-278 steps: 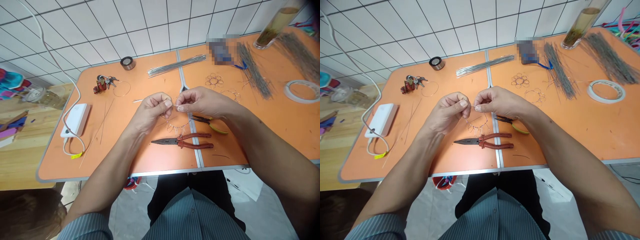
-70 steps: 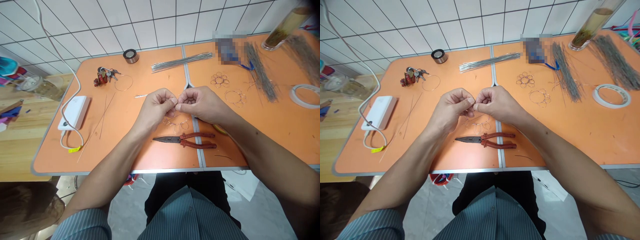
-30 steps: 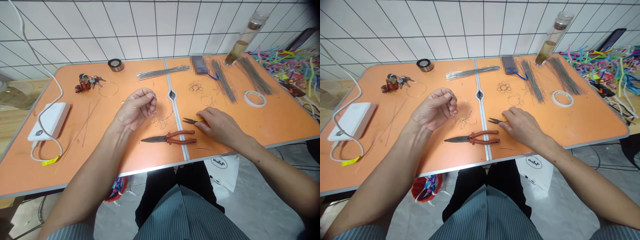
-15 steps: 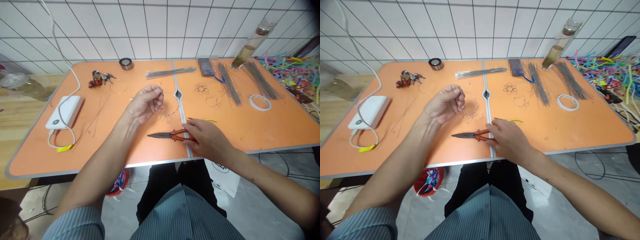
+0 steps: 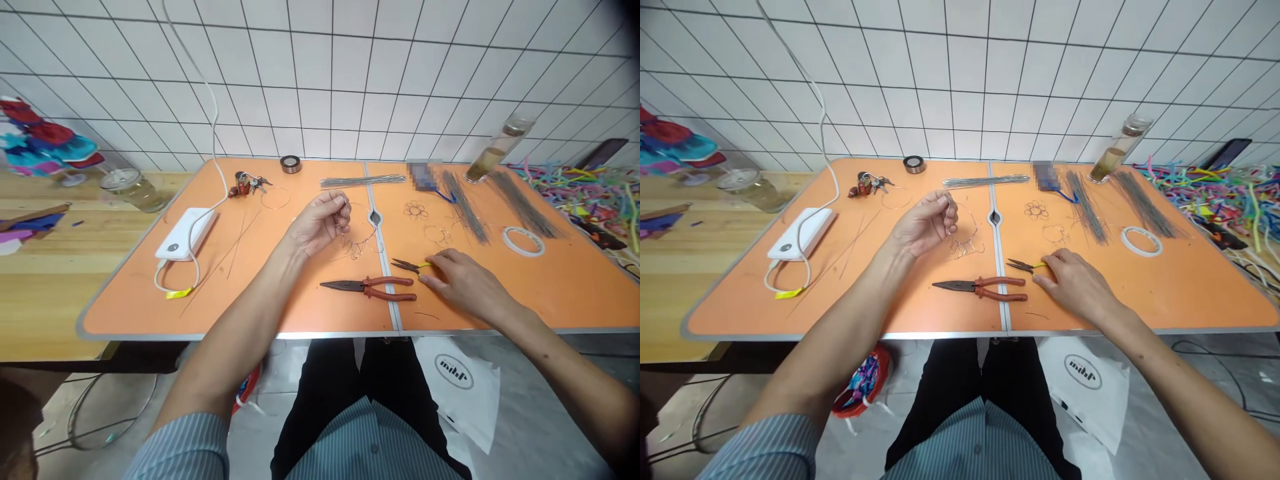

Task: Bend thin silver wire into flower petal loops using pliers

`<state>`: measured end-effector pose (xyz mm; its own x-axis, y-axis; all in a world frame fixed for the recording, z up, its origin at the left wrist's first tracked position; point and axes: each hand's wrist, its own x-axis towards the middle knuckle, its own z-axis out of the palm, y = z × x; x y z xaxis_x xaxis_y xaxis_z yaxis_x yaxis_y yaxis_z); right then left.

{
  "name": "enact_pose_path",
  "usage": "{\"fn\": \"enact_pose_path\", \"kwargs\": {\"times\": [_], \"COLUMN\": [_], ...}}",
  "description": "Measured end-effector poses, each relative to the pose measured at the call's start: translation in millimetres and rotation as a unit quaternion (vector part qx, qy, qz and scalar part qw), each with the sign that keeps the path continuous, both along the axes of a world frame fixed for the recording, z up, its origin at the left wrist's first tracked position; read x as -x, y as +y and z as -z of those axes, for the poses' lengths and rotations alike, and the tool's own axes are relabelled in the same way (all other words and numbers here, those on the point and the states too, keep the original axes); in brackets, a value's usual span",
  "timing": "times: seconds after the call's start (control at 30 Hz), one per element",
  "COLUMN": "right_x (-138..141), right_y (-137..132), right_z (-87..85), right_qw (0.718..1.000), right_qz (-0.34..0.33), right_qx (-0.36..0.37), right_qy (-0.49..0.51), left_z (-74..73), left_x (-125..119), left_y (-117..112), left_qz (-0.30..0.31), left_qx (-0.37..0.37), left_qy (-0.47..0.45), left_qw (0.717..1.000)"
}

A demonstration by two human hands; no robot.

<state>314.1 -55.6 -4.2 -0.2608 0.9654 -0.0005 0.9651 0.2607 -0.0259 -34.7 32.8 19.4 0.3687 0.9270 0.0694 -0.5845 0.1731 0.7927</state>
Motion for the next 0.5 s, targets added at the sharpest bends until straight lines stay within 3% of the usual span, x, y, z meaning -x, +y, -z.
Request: {"fn": "enact_pose_path", "kwargs": {"times": [0.27,0.5], "right_x": [18,20], "right_y": [-1,0], "right_z": [-6.0,-5.5], "right_qw": [0.991,0.991], "right_qz": [0.066,0.089], "right_qx": [0.073,0.069], "right_qy": [0.095,0.079], "left_z": [0.6,-2.2], "left_x": [2,2], "left_y": [3,3], "left_qz": [0.001,-0.004], "left_qx": [0.013,0.089], "left_qy": [-0.015,-0.042], "left_qw": [1.0,0.995]}}
